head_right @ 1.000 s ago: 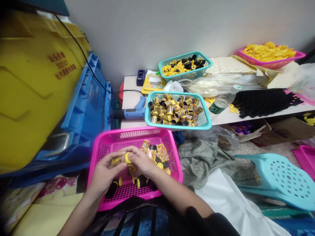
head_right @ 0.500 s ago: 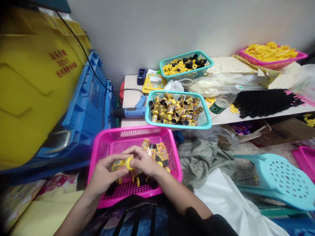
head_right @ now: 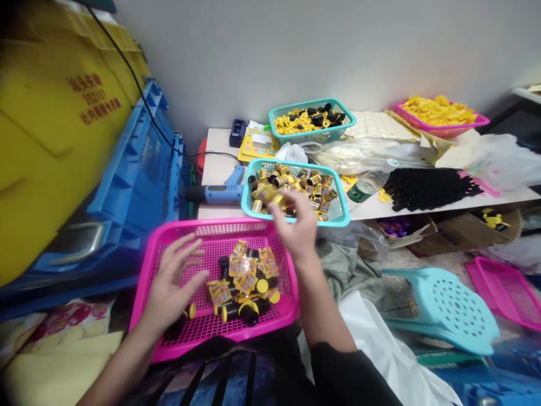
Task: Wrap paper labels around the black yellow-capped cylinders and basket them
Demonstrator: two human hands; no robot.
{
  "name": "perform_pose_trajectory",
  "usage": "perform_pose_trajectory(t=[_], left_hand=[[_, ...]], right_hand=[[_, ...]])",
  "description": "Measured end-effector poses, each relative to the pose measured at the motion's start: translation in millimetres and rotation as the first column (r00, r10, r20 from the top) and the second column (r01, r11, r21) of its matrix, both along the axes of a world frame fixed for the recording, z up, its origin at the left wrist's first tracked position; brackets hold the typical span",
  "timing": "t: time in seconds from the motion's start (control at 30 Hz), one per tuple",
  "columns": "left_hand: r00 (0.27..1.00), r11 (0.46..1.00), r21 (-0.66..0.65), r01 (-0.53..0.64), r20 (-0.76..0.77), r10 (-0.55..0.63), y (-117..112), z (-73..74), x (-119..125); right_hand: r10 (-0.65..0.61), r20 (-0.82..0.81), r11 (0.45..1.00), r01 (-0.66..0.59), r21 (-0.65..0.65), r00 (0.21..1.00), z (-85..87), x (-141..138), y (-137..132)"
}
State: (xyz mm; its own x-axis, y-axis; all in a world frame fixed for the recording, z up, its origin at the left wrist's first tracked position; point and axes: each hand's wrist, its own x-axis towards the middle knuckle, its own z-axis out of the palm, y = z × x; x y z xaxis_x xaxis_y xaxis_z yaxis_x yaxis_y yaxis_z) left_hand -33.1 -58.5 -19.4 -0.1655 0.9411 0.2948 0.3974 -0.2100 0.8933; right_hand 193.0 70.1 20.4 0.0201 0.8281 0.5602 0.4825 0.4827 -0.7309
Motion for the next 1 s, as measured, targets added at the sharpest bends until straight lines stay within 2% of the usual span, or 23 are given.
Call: perform_pose_trajectory(t=[0.07, 0.1, 0.13, 0.2, 0.23, 0.27, 0.3, 0.37, 0.4, 0.47, 0.53, 0.63, 0.73, 0.8, 0.87, 0.9, 1.0], left_hand=[[0.991, 0.996, -0.072, -0.058, 0.118, 0.066, 0, -3.0, -7], [0.982, 0.989, -0.115, -0.093, 0.154, 0.110, 0, -4.5, -11], [0.972, 0.979, -0.161, -0.126, 0.175, 0.154, 0, -5.8, -15], [0.957, 0.954, -0.246, -0.170, 0.190, 0.220, 1, -7.5, -22], [0.951, 0.944, -0.279, -0.178, 0.196, 0.237, 1, -8.0, -24], [0.948, 0.937, -0.302, -0.178, 0.202, 0.245, 1, -8.3, -26], [0.947, 0.934, -0.314, -0.171, 0.208, 0.244, 1, -8.6, -28], [0.949, 0.936, -0.318, -0.149, 0.219, 0.225, 2, -9.6, -29], [0.951, 0.939, -0.315, -0.139, 0.224, 0.216, 2, -10.5, -30], [0.953, 0.943, -0.308, -0.123, 0.227, 0.199, 1, -12.6, -32], [0.958, 0.944, -0.307, -0.121, 0.215, 0.192, 0, -14.6, -33], [0.972, 0.949, -0.295, -0.111, 0.165, 0.165, 0, -14.2, -30], [0.993, 0.955, -0.297, 0.005, 0.111, 0.029, 3, -9.5, -19], [0.989, 0.939, -0.331, 0.094, 0.141, -0.049, 7, -6.3, -10], [0.970, 0.932, -0.349, 0.099, 0.243, -0.012, 11, -4.3, -2], [0.951, 0.934, -0.349, 0.075, 0.305, 0.038, 12, -3.6, -1], [0.867, 0.928, -0.372, 0.026, 0.471, 0.165, 14, -1.9, -2]], right_hand=[[-0.159, 0.208, 0.987, 0.148, 0.068, 0.965, 1.9, 17, 21], [-0.194, 0.269, 0.981, 0.179, 0.081, 0.943, -1.2, 20, 26], [-0.163, 0.323, 0.987, 0.152, 0.057, 0.932, -6.7, 19, 26], [0.055, 0.429, 0.995, -0.016, -0.095, 0.902, -23.3, 3, 14], [0.214, 0.481, 0.968, -0.120, -0.219, 0.851, -33.3, -9, 4], [0.367, 0.537, 0.916, -0.193, -0.353, 0.760, -43.6, -21, -6], [0.450, 0.597, 0.872, -0.181, -0.455, 0.664, -53.5, -33, -15], [0.527, 0.682, 0.822, -0.100, -0.561, 0.508, -70.0, -51, -26], [0.536, 0.708, 0.816, -0.066, -0.574, 0.459, -75.8, -57, -28], [0.543, 0.729, 0.816, -0.060, -0.575, 0.416, -81.2, -59, -25], [0.549, 0.721, 0.818, -0.092, -0.568, 0.423, -79.1, -54, -19], [0.622, 0.603, 0.764, -0.221, -0.606, 0.499, -65.9, -44, -14], [0.742, 0.389, 0.642, -0.412, -0.646, 0.546, -48.6, -41, -18], [0.795, 0.228, 0.551, -0.512, -0.659, 0.562, -39.8, -46, -24], [0.787, 0.003, 0.477, -0.607, -0.636, 0.617, -36.5, -56, -31], [0.751, -0.125, 0.461, -0.649, -0.605, 0.649, -36.9, -61, -35], [0.591, -0.402, 0.483, -0.707, -0.517, 0.699, -43.7, -79, -45]])
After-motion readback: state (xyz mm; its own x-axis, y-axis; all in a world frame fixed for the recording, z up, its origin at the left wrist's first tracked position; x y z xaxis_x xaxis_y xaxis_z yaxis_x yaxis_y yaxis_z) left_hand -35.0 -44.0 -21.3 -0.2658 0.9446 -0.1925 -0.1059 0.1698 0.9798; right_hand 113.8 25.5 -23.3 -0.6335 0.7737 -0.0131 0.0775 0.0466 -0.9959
